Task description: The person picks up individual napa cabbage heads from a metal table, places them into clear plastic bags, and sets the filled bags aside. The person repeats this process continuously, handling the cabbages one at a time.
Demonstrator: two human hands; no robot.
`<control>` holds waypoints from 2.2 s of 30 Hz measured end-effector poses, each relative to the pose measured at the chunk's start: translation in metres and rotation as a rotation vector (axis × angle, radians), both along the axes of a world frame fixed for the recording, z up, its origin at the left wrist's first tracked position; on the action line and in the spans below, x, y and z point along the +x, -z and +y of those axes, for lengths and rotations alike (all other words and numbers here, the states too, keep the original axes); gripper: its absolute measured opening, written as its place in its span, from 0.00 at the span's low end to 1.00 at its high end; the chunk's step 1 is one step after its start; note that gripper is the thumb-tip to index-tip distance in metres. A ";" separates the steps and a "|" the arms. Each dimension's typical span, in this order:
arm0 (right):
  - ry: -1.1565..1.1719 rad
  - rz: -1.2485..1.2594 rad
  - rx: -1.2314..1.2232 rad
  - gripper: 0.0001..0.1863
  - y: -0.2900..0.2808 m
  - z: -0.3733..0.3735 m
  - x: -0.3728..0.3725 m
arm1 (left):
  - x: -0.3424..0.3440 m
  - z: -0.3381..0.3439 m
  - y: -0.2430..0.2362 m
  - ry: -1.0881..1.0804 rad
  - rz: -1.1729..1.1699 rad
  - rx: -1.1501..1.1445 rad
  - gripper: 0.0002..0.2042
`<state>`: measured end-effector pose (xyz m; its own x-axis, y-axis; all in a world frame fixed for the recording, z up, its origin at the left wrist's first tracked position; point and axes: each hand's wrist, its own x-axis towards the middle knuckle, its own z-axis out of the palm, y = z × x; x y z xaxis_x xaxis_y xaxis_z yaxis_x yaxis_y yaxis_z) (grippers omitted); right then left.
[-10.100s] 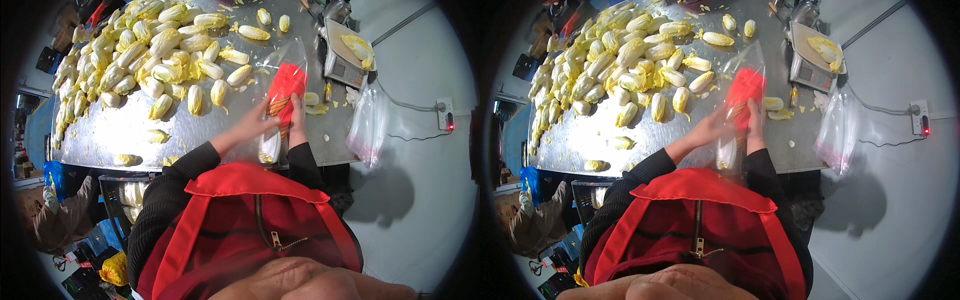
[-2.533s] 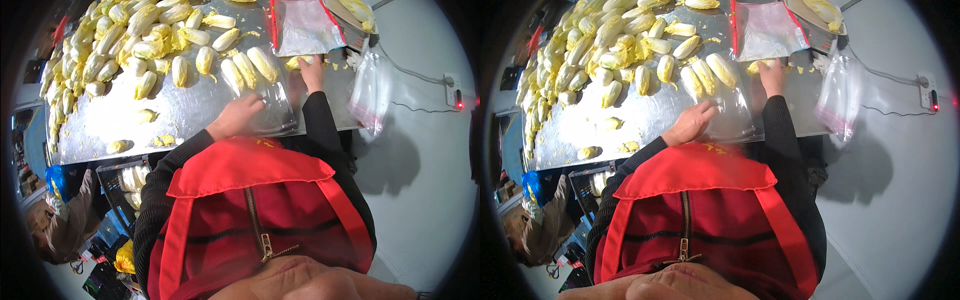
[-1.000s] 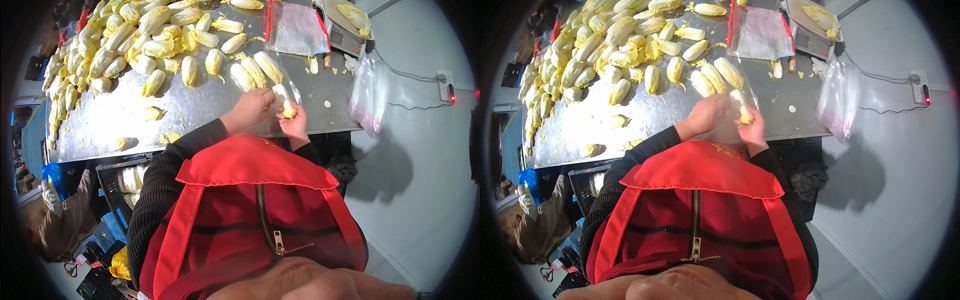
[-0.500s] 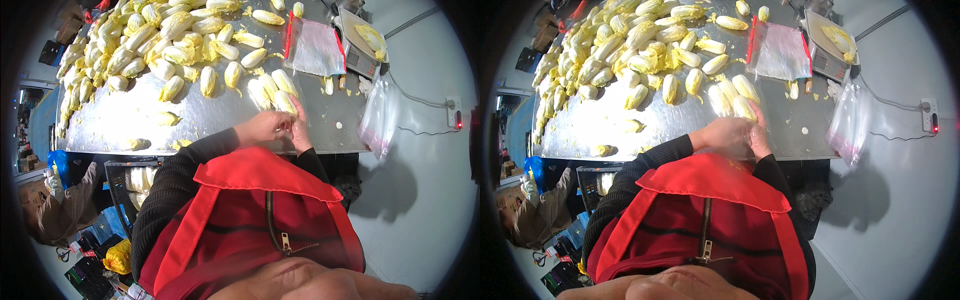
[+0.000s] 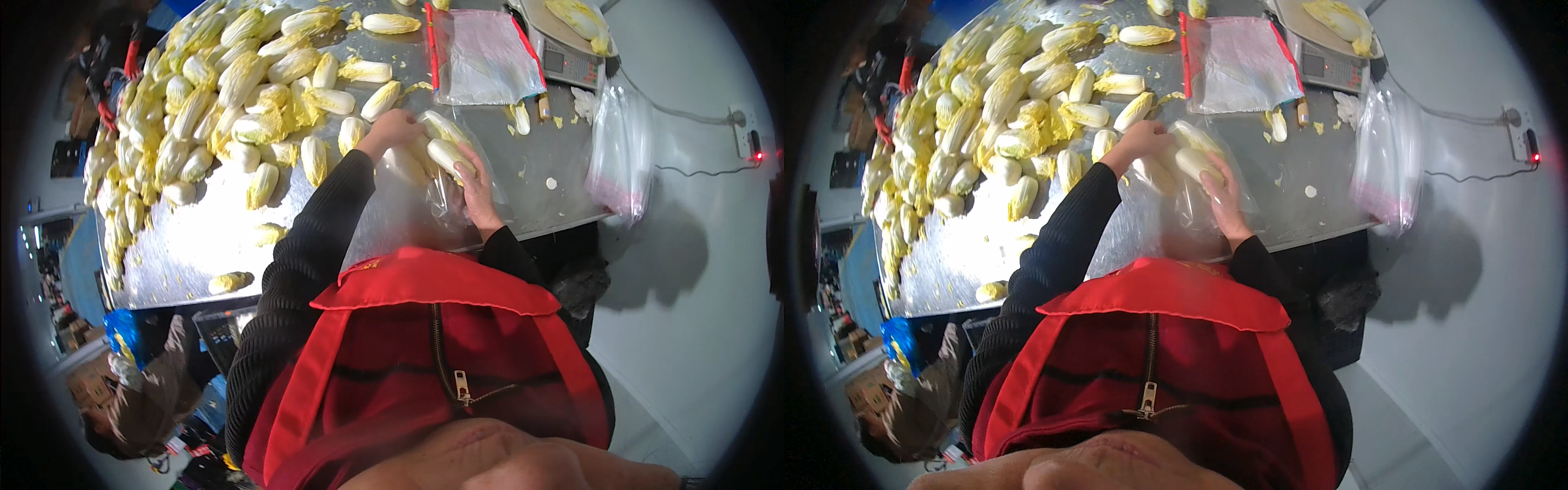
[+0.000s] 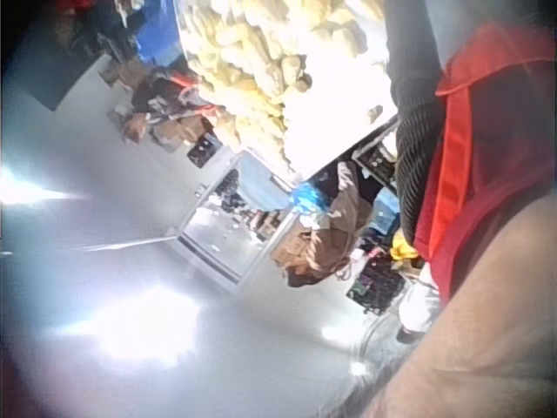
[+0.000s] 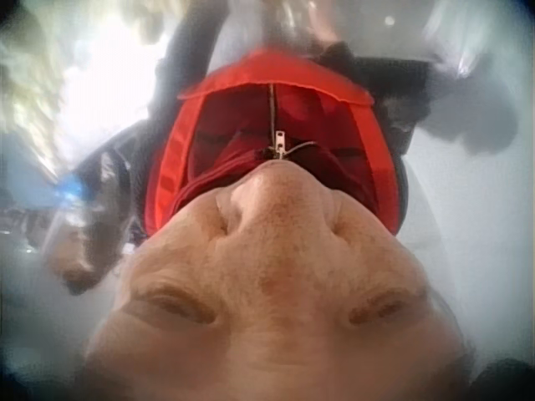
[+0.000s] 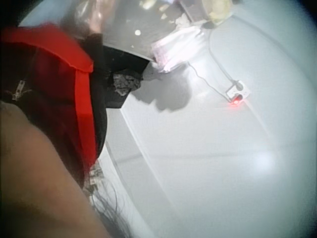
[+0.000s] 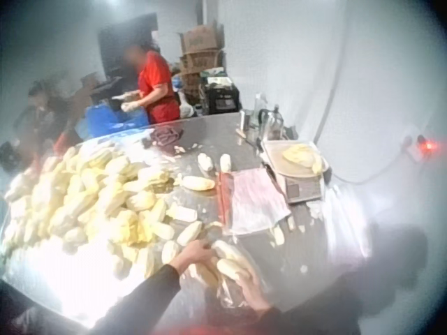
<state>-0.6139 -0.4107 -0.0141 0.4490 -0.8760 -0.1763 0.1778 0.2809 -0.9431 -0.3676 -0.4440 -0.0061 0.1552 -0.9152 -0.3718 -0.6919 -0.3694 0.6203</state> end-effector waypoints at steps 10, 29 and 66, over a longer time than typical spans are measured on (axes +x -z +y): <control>-0.022 -0.132 0.232 0.43 0.020 -0.012 -0.010 | 0.005 0.016 -0.003 -0.104 0.432 -0.096 0.18; -0.053 0.002 0.104 0.32 0.015 -0.010 -0.004 | -0.002 0.018 0.027 -0.220 0.501 -0.207 0.09; -0.010 0.734 -0.633 0.24 0.004 -0.034 0.019 | -0.003 -0.004 0.016 0.196 0.416 -0.179 0.39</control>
